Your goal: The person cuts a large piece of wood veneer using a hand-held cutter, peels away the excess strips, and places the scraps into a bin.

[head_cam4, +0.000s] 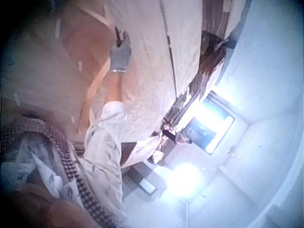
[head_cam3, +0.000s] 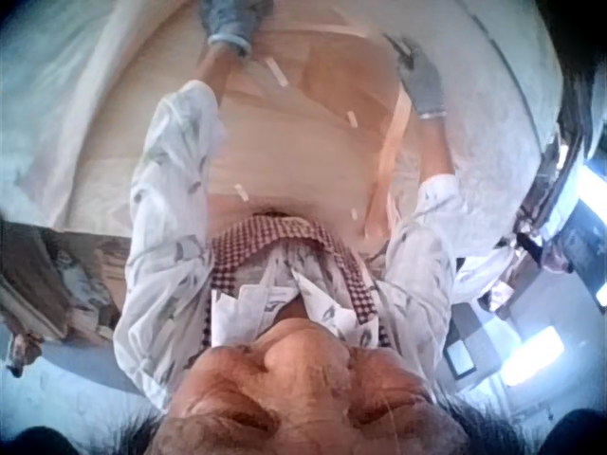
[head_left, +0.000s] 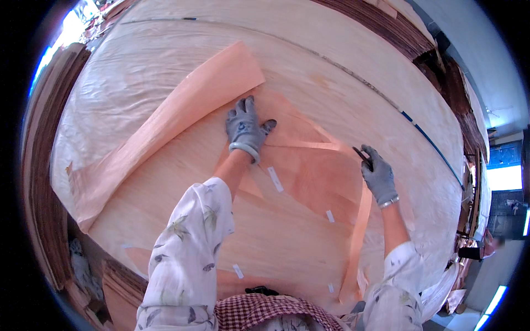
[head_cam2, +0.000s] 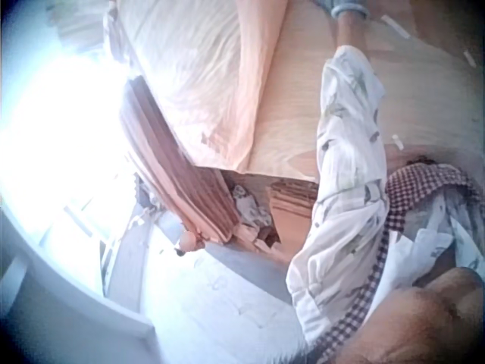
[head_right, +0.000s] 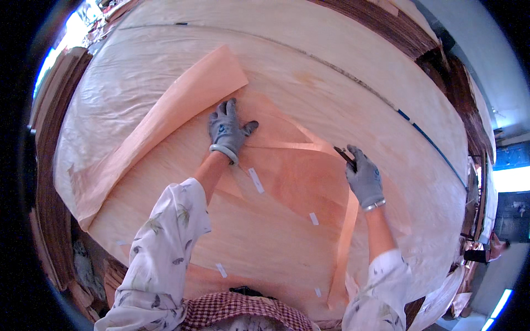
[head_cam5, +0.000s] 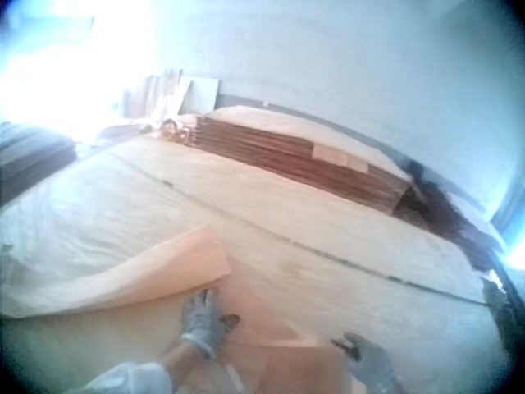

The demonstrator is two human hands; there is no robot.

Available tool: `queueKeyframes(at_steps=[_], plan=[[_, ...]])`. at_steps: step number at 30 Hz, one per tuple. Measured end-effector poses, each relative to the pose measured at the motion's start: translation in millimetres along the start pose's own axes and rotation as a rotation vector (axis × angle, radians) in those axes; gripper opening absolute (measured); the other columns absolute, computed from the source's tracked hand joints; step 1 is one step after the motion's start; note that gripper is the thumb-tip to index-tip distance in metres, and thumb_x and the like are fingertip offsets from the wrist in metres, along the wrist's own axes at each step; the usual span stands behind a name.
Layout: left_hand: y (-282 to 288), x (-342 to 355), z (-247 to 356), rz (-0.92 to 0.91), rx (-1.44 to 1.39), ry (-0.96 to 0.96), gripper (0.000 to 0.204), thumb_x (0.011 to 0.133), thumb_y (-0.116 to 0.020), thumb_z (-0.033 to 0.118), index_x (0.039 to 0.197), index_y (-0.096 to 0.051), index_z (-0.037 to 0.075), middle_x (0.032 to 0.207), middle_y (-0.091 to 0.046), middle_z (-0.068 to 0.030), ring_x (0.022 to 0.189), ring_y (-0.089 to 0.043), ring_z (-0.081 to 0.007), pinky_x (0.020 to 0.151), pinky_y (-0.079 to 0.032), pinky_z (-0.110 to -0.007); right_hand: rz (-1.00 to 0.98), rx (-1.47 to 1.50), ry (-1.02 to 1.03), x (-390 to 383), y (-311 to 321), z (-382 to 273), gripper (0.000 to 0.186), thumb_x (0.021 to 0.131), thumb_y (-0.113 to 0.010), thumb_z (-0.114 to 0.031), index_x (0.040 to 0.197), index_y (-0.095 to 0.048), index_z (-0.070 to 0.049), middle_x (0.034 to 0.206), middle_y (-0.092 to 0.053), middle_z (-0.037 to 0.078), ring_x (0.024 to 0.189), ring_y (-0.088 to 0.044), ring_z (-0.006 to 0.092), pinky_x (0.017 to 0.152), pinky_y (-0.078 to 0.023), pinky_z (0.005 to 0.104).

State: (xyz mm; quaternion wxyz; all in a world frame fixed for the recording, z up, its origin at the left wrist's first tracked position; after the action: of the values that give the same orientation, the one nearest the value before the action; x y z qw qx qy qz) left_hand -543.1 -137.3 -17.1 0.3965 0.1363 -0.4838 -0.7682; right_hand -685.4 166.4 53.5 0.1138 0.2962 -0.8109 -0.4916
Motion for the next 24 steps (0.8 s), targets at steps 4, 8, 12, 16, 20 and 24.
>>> queueKeyframes(at_steps=[4,8,12,16,20,24], plan=[[2,1,0,0.052,-0.05,0.011,0.096,0.065,-0.078,0.039,0.14,-0.027,0.006,0.132,-0.043,-0.02,0.111,-0.046,-0.0397,0.094,-0.038,-0.045,-0.199,0.496,0.019,-37,-4,-44,0.044,0.078,-0.063,-0.012,0.121,-0.057,-0.004,0.109,-0.062,0.014,0.099,-0.06,0.0263,0.086,-0.046,0.0351],[3,1,0,-0.008,-0.042,0.069,0.102,0.065,-0.079,0.035,0.144,-0.02,0.007,0.129,-0.044,-0.0178,0.11,-0.047,-0.0371,0.093,-0.04,-0.043,-0.649,0.486,0.518,-71,-39,-121,0.047,0.077,-0.072,-0.023,0.118,-0.059,-0.003,0.111,-0.059,0.011,0.106,-0.054,0.0232,0.096,-0.039,0.0337],[5,0,1,-0.052,-0.105,0.1,0.107,0.062,-0.081,0.034,0.144,-0.017,0.006,0.13,-0.044,-0.0191,0.112,-0.046,-0.0388,0.094,-0.04,-0.043,-0.985,0.732,0.272,-56,-85,-114,0.037,0.083,-0.069,-0.028,0.112,-0.063,-0.006,0.108,-0.06,0.002,0.1,-0.054,0.0168,0.091,-0.043,0.0306],[3,2,0,-0.067,-0.12,0.11,0.109,0.062,-0.081,0.036,0.143,-0.016,0.003,0.129,-0.045,-0.0196,0.114,-0.045,-0.0385,0.096,-0.038,-0.043,-0.268,0.917,-0.192,26,-90,-61,0.02,0.092,-0.055,-0.026,0.09,-0.06,-0.007,0.07,-0.06,-0.001,0.045,-0.043,0.0048,0.04,-0.034,0.021],[4,2,-1,-0.024,-0.15,0.074,0.11,0.062,-0.081,0.036,0.143,-0.016,0.002,0.129,-0.045,-0.0193,0.114,-0.045,-0.0379,0.097,-0.037,-0.042,-0.04,1.0,-0.233,58,-94,-45,0.013,0.09,-0.056,-0.021,0.094,-0.052,-0.01,0.066,-0.057,0.0,0.043,-0.043,0.0058,0.038,-0.033,0.0211],[0,1,-3,-0.054,-0.13,0.096,0.111,0.061,-0.082,0.036,0.143,-0.016,0.001,0.129,-0.044,-0.0197,0.113,-0.045,-0.038,0.097,-0.037,-0.042,-0.131,0.956,-0.327,59,-105,-41,0.01,0.086,-0.058,-0.016,0.089,-0.057,-0.006,0.062,-0.055,0.001,0.043,-0.045,0.0081,0.038,-0.035,0.023]])
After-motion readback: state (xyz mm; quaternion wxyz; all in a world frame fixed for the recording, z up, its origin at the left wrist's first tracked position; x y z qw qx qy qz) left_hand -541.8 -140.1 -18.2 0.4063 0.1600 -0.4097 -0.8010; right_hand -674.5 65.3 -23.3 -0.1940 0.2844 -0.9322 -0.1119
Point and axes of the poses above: each hand's wrist, its own x-axis towards the middle knuckle, its own y-axis out of the back of the hand, z = x × y, the point moved 7 cm from there along x, towards the middle knuckle
